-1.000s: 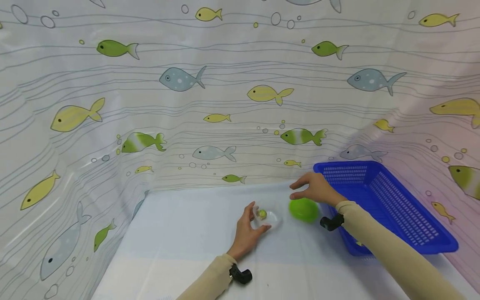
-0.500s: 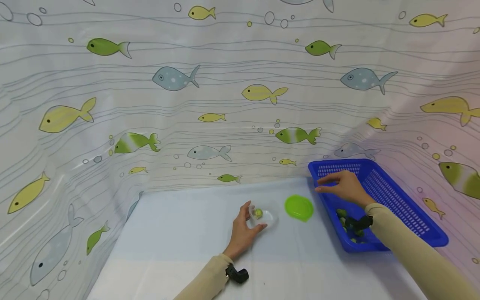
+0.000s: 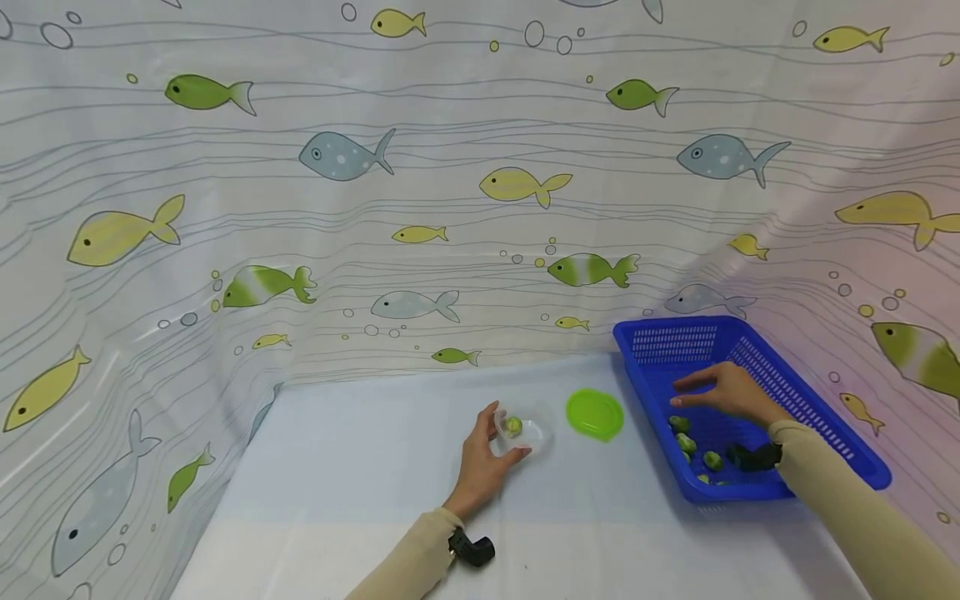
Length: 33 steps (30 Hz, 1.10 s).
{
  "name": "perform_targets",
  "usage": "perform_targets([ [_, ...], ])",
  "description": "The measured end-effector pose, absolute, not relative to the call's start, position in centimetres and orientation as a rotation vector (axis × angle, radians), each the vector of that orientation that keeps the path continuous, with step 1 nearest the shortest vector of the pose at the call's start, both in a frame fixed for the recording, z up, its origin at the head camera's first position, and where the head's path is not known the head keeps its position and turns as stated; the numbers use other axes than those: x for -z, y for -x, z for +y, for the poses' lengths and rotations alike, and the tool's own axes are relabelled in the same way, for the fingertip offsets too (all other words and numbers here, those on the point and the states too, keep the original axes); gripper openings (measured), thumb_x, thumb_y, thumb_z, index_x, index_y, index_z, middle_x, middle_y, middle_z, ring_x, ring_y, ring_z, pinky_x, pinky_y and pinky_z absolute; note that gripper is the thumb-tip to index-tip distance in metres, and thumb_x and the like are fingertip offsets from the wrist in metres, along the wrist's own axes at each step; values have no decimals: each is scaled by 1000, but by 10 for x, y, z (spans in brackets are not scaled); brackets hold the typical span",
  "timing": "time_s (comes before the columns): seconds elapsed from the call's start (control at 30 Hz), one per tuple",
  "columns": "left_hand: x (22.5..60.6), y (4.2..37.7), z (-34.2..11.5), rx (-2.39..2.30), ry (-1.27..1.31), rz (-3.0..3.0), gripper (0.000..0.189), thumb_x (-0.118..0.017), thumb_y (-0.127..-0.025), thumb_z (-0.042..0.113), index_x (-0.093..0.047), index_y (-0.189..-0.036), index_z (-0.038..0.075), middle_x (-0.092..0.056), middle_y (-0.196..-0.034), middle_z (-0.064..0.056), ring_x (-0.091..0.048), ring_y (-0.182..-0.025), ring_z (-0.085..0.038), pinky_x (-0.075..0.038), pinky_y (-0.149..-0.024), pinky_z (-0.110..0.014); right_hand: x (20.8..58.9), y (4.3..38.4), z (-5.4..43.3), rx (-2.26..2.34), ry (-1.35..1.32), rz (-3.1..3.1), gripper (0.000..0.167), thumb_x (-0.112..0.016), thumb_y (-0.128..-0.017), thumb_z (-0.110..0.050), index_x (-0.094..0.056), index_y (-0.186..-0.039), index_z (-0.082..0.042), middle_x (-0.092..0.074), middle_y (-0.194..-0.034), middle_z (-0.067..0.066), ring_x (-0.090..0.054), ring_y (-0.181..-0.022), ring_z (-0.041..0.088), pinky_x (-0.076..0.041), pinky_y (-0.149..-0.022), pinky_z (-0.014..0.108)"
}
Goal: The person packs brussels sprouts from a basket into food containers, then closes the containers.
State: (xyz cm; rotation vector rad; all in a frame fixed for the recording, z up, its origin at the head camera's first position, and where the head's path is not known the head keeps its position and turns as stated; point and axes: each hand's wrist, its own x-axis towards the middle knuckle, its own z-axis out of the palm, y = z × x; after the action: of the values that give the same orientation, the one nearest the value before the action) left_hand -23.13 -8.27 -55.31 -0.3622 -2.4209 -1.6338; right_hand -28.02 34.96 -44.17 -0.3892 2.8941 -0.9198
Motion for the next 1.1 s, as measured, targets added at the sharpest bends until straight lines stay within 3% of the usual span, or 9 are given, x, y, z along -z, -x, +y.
perform_targets([
  [0.43,553,231,-83,1667,363,-2415,92,-88,-86,23,-37,-160,1,-52,-157,-23,-62,-134,-39,-47,-114,-59,457,282,361,876,461,2768,42,-85,-91,-34,-80,-120,-4,-79,-119,15,-68,-122,47,-55,-98,66],
  [1.1,554,232,-83,1658,360,-2403,92,-89,-86,21,-38,-159,1,-53,-156,-23,-63,-133,-38,-47,-114,-58,463,291,368,805,482,2652,36,-85,-91,-28,-80,-116,-3,-79,-117,18,-72,-111,41,-59,-93,60],
])
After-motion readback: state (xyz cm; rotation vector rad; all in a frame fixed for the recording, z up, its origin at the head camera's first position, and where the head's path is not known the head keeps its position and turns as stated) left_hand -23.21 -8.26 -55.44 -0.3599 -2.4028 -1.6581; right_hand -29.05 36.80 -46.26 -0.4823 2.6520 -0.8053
